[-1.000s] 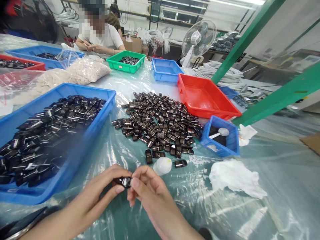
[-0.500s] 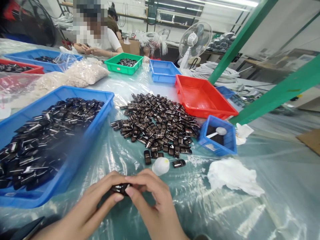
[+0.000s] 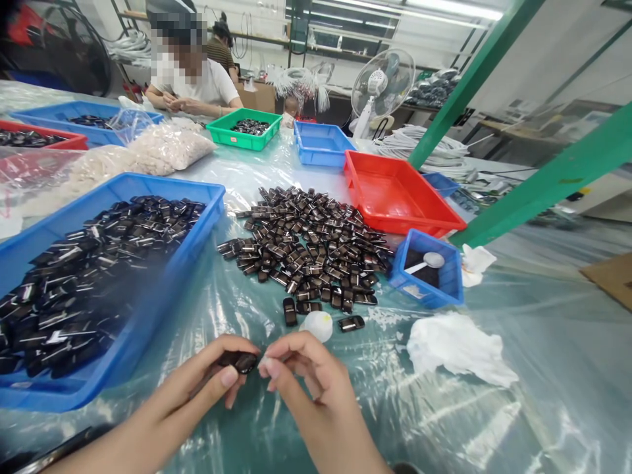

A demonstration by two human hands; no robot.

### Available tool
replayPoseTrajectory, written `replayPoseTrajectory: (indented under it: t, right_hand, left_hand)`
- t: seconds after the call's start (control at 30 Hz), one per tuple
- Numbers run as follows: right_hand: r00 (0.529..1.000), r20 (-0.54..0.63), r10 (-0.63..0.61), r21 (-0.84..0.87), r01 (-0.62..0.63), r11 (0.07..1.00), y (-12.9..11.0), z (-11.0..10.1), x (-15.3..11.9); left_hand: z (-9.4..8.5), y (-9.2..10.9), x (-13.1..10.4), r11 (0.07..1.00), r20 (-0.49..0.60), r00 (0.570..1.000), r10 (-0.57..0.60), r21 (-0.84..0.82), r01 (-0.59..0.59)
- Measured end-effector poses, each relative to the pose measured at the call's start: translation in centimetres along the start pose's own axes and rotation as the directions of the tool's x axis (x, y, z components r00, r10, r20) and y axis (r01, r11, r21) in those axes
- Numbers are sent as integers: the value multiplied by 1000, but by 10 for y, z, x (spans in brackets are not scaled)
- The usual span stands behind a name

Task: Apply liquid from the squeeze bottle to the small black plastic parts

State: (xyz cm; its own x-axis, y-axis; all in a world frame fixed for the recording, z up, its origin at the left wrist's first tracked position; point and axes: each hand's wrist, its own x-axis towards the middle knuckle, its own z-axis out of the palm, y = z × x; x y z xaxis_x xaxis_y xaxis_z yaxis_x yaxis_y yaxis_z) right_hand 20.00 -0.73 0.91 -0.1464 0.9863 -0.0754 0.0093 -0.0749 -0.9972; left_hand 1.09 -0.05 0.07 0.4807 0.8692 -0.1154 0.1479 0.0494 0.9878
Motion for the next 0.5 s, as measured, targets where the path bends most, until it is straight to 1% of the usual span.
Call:
replayPoseTrajectory:
  t: [0.07, 0.13, 0.2, 0.27, 0.37, 0.5]
  right_hand:
    - [992, 111, 67, 87, -77, 993, -1, -2, 0]
    - [967, 223, 119, 154, -155, 976, -3, -3, 2]
    - [946, 284, 155, 209, -219, 953, -5, -4, 4]
    - [939, 291, 185, 253, -262, 931, -7, -4, 5]
    - [930, 291, 227, 258, -304, 917, -8, -3, 6]
    - [931, 287, 225, 238, -297, 925, -6, -4, 5]
  left_hand:
    - [-1, 0, 1, 997, 61, 998, -23, -66, 27]
    - [-2, 1, 1, 992, 112, 993, -40, -113, 52]
    - [-3, 3, 1, 989, 148, 988, -51, -132, 71]
    - [-5, 5, 1, 990, 165, 985, -56, -120, 76]
    - [-6, 9, 1, 995, 159, 986, -57, -77, 70]
    - [-8, 14, 0, 1000, 162, 986, -28, 8, 27]
